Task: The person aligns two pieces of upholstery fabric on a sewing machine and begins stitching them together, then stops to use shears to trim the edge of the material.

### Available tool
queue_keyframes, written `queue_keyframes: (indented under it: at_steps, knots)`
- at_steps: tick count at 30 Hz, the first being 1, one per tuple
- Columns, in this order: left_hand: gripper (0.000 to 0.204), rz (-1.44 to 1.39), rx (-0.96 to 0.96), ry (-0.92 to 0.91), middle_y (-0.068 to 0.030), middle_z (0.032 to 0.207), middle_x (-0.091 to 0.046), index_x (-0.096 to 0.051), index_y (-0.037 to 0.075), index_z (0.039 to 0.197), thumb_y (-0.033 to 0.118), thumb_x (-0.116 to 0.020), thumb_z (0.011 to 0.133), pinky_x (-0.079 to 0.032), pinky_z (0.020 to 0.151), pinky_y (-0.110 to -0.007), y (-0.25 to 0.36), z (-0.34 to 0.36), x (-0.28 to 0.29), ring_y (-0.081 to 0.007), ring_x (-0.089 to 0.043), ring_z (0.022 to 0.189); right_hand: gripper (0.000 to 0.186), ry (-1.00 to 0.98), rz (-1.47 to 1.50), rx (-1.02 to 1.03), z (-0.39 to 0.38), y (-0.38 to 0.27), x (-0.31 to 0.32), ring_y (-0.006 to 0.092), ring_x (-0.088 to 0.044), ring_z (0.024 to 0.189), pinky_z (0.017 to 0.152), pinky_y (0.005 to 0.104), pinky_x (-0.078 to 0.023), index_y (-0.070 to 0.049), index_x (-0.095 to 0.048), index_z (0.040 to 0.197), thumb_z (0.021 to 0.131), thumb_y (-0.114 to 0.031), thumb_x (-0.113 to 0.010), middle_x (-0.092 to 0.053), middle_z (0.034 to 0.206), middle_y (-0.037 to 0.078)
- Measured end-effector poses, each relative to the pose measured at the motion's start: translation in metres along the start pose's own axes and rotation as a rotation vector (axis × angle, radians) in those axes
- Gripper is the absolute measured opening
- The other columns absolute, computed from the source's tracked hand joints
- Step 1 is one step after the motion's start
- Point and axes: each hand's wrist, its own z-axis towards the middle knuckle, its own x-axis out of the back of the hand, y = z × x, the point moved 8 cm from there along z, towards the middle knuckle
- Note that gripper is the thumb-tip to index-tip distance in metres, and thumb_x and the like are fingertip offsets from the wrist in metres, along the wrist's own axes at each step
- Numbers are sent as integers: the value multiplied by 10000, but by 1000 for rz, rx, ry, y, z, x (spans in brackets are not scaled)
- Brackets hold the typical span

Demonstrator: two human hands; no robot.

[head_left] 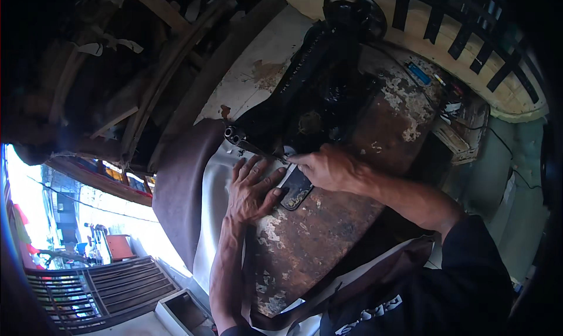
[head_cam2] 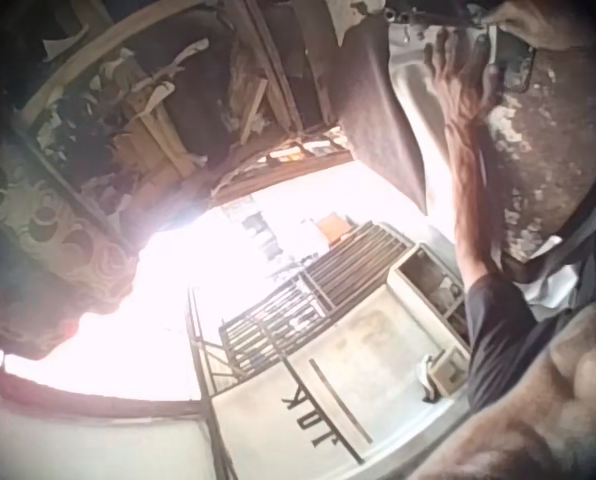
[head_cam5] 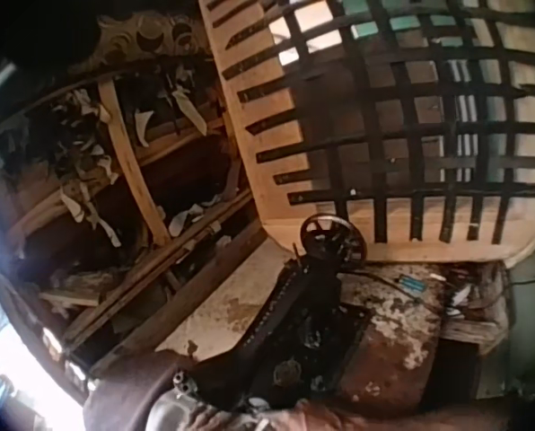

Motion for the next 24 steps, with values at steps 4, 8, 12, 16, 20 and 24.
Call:
queue_keyframes:
  at_steps: [4,8,12,16,20,24]
  knots:
    - [407,-4,7,-17,-148,1378,-655,-763,273,1287,437,-669,926,-323,1189,-585,-4,4,-2,-380,-528,1377,292,-204,-36,-30,36,10,-2,347,-713,1051,939,463,-567,-123,-767,1082,993,-295,-548,-746,1111,150]
    - [402,10,19,-24,-143,1395,-651,-762,277,1289,429,-675,927,-325,1193,-575,-5,5,-1,-373,-525,1384,205,25,276,-82,84,-5,29,364,-709,874,826,480,-541,-25,-715,945,960,-175,-576,-735,894,183]
    - [383,-27,22,-16,-141,1392,-653,-763,274,1288,409,-662,944,-322,1195,-561,-6,3,7,-370,-528,1382,279,-133,540,-236,93,3,8,311,-663,1174,1019,429,-510,-67,-703,1217,959,-121,-610,-713,1209,180]
    - [374,-13,39,-8,-137,1396,-651,-765,274,1284,399,-662,947,-323,1193,-557,-6,8,5,-369,-536,1371,498,-78,1033,-55,105,11,-16,312,-560,1364,1164,448,-430,-109,-581,1453,963,-185,-635,-584,1464,181]
    - [373,5,38,5,-147,1391,-651,-768,264,1278,405,-663,949,-315,1197,-555,-8,7,3,-369,-532,1373,432,411,184,675,93,0,9,156,-654,1117,911,328,-564,-107,-570,1397,982,-164,-678,-659,1279,63]
    - [379,-7,67,-33,-150,1412,-641,-766,257,1283,402,-667,947,-306,1202,-558,-13,2,2,-381,-528,1376,558,155,631,316,101,3,-6,271,-612,1277,1102,393,-492,-82,-531,1450,918,-83,-701,-634,1376,133]
